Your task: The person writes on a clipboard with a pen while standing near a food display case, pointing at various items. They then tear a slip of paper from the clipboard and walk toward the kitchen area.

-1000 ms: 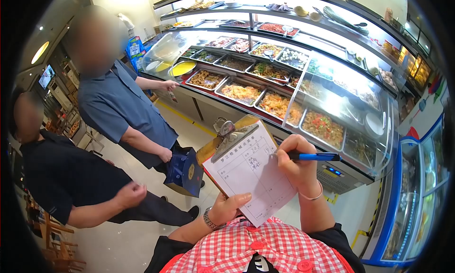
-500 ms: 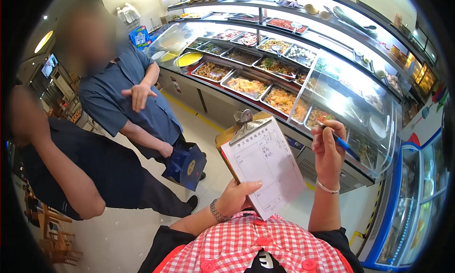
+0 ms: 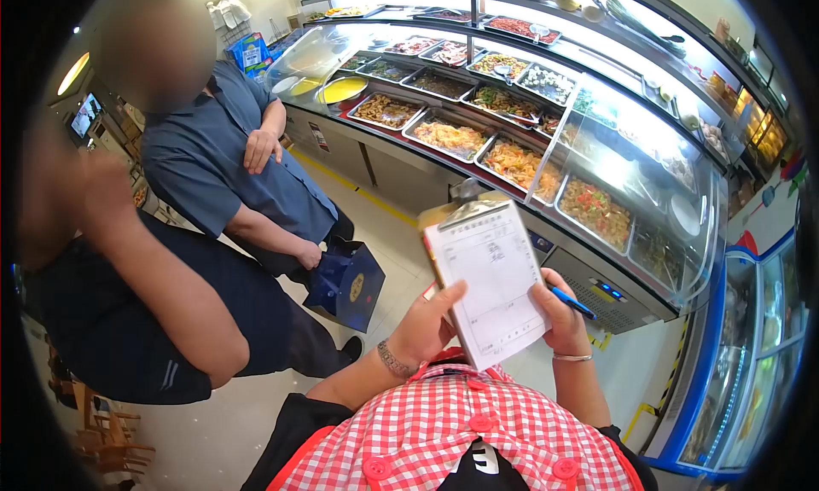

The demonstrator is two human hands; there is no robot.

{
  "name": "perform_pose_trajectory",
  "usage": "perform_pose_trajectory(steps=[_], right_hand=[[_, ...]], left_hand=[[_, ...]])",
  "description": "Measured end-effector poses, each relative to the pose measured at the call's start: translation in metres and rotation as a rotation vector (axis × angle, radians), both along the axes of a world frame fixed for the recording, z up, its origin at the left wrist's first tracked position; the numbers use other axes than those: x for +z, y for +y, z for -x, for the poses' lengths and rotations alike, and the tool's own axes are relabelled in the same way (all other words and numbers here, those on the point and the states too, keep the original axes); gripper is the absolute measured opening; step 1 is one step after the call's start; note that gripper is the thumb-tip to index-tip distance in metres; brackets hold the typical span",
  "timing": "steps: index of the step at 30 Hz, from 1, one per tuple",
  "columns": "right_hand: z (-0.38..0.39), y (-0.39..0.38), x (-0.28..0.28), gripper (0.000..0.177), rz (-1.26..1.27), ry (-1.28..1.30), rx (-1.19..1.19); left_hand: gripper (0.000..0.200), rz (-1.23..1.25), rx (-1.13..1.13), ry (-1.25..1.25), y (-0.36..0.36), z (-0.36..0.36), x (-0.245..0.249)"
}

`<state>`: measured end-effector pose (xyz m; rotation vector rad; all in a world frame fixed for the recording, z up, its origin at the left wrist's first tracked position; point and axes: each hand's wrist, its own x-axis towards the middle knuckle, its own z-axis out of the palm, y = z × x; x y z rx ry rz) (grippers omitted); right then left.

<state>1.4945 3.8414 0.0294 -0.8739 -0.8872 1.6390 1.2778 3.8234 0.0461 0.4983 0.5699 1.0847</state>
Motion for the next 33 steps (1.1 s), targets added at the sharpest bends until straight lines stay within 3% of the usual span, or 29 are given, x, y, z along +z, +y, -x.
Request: perform_pose_trajectory(steps=[2,6,10,13,17,18,21,22,25,26,28,31,33], right_hand=[[-0.006,0.003,0.0,0.03,-0.013,0.005,-0.047],[-0.02,0.012,-0.008,0.031,-0.063,-0.059,-0.156],[-0.027,0.022,-0.024,0.032,-0.054,-0.065,-0.145],[-0.027,0.024,-0.027,0.031,-0.008,0.002,-0.086],[-0.037,0.028,-0.023,0.029,0.038,0.072,0.01],[-0.042,0.029,-0.022,0.029,0.042,0.067,0.027],[-0.059,0.032,-0.016,0.028,0.057,0.074,0.046],[-0.064,0.033,-0.013,0.028,0.061,0.078,0.049],[-0.079,0.04,-0.01,0.028,0.05,0.06,0.069],[-0.084,0.044,-0.01,0.028,0.033,0.045,0.094],[-0.096,0.05,-0.014,0.029,0.009,0.011,0.147],[-0.11,0.06,-0.004,0.03,-0.098,-0.303,0.191],[-0.117,0.063,0.005,0.036,-0.453,-0.69,0.056]], left_hand=[[0.044,0.05,0.067,-0.183,0.007,0.006,-0.002],[0.046,-0.136,0.209,0.132,0.015,0.029,-0.011],[0.04,-0.194,0.176,0.158,0.008,0.027,0.01],[0.039,-0.415,0.144,0.424,0.006,-0.002,0.005],[0.046,-1.11,0.32,1.448,0.015,-0.032,-0.004],[0.059,-1.155,0.504,1.63,0.012,-0.042,-0.002],[0.073,-0.873,0.897,1.473,0.017,-0.07,-0.013],[0.075,-0.768,0.795,1.33,0.018,-0.074,-0.022],[0.063,-0.262,0.198,0.202,0.024,-0.088,-0.04],[0.053,-0.106,0.074,0.05,0.024,-0.091,-0.042],[0.05,-0.029,-0.023,-0.086,0.022,-0.102,-0.042],[0.048,-0.007,-0.03,-0.139,0.017,-0.118,-0.048],[0.047,-0.003,0.001,-0.088,0.017,-0.126,-0.047]])
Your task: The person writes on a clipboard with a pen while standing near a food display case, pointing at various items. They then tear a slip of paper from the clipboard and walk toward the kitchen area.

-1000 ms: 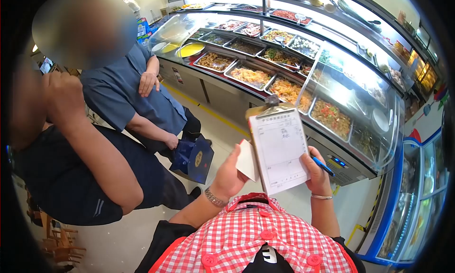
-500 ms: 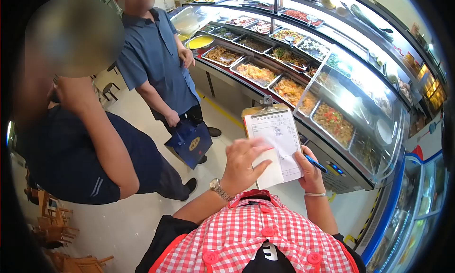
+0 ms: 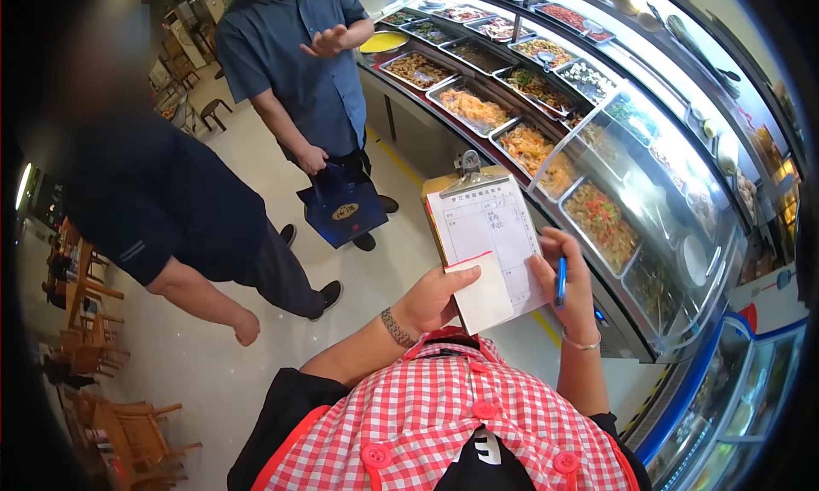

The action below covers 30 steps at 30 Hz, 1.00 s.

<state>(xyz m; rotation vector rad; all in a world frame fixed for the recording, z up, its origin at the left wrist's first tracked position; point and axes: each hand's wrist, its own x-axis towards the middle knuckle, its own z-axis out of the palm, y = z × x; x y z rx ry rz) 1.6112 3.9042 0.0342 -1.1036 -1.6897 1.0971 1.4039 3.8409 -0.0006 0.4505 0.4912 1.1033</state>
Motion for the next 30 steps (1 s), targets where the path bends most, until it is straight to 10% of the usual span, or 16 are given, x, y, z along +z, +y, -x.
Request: perform_pose_trajectory(steps=[6,14,30], right_hand=[[0.013,-0.01,0.043,0.047,-0.613,-0.219,0.238],[0.022,-0.013,0.028,0.04,-0.54,-0.277,0.457],[0.002,0.005,0.035,0.04,-0.619,-0.302,0.388]], left_hand=[[0.043,0.003,0.124,-0.007,0.001,-0.025,0.011],[0.051,0.034,0.111,-0.305,0.002,-0.022,0.017],[0.049,-0.165,0.041,-0.037,0.03,-0.019,0.016]])
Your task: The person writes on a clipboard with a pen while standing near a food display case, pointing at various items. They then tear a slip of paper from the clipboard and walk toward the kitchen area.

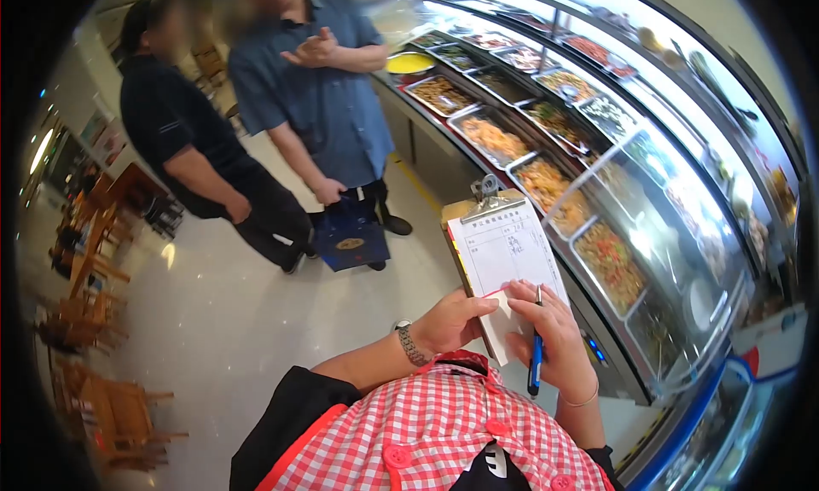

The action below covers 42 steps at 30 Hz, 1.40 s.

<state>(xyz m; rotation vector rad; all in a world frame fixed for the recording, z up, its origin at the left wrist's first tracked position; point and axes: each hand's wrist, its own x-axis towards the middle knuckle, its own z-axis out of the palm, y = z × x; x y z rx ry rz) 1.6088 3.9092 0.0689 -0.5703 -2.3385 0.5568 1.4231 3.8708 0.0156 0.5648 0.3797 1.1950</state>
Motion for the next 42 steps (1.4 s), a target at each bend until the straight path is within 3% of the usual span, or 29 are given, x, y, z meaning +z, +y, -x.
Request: perform_pose_trajectory(steps=[2,4,6,9,19,22,32,42], right_hand=[[-0.009,0.005,0.01,0.042,0.429,0.012,-0.125],[-0.004,0.0,0.039,0.037,0.85,0.303,-0.252],[0.004,0.032,0.044,0.023,0.111,0.278,-0.096],[0.045,0.044,0.054,0.01,0.332,0.391,-0.235],[0.123,0.08,0.055,0.01,0.113,0.375,-0.434],[0.135,0.08,0.061,0.01,0.158,0.384,-0.471],[0.169,0.096,0.057,0.011,-0.045,0.366,-0.555],[0.195,0.101,0.062,0.016,-0.01,0.316,-0.564]], left_hand=[[0.045,0.009,-0.064,0.034,0.011,0.002,-0.004],[0.046,0.012,-0.135,0.124,0.019,0.006,-0.003],[0.047,-0.04,-0.201,0.214,0.031,0.01,-0.006],[0.046,-0.143,-0.26,0.247,0.045,0.023,0.004],[0.041,-0.295,-0.433,0.378,0.095,0.091,0.027],[0.038,-0.341,-0.423,0.294,0.104,0.102,0.034],[0.035,-0.348,-0.53,0.266,0.132,0.135,0.028],[0.043,-0.414,-0.525,0.233,0.144,0.161,0.028]])
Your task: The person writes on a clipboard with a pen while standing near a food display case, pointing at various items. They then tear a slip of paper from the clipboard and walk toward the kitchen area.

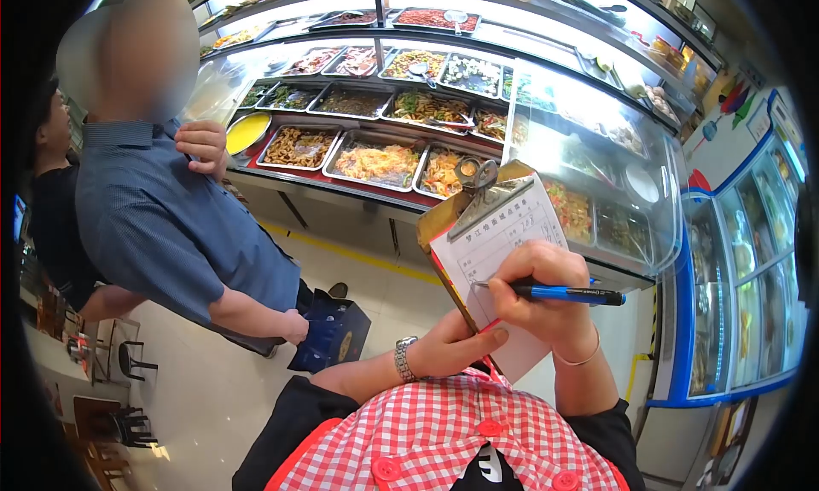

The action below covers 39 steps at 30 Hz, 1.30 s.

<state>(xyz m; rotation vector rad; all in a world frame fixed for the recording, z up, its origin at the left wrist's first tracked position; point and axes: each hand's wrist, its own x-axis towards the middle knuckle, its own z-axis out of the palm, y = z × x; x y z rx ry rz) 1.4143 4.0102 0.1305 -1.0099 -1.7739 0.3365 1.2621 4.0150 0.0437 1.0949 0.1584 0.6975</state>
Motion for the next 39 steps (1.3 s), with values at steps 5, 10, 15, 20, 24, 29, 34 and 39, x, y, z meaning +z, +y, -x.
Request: perform_pose_trajectory(steps=[5,10,15,20,24,29,34,39], right_hand=[[0.002,0.001,-0.007,0.015,0.007,0.073,-0.037],[0.002,0.0,-0.001,0.013,-0.017,0.043,-0.036],[0.001,-0.002,0.001,0.013,-0.015,0.074,0.016],[0.0,0.001,0.001,0.012,0.003,0.121,0.029],[-0.002,0.003,-0.003,0.012,-0.005,0.114,0.041],[-0.004,0.001,-0.007,0.011,-0.034,0.132,0.06],[-0.002,-0.001,-0.004,0.013,-0.059,0.072,0.021],[-0.003,-0.007,-0.005,0.013,-0.023,0.104,0.045]], left_hand=[[0.047,0.044,-0.084,0.043,0.004,0.006,-0.005],[0.045,-0.016,-0.068,0.027,0.004,0.007,0.001],[0.044,-0.044,-0.006,0.009,-0.002,0.003,0.001],[0.046,-0.045,0.027,0.032,-0.002,0.005,0.001],[0.047,-0.019,0.018,0.046,-0.003,0.004,0.005],[0.048,-0.032,0.018,0.044,-0.004,0.003,0.002],[0.049,-0.002,0.012,0.03,-0.006,0.002,0.001],[0.051,-0.055,0.005,0.03,-0.009,0.003,0.002]])
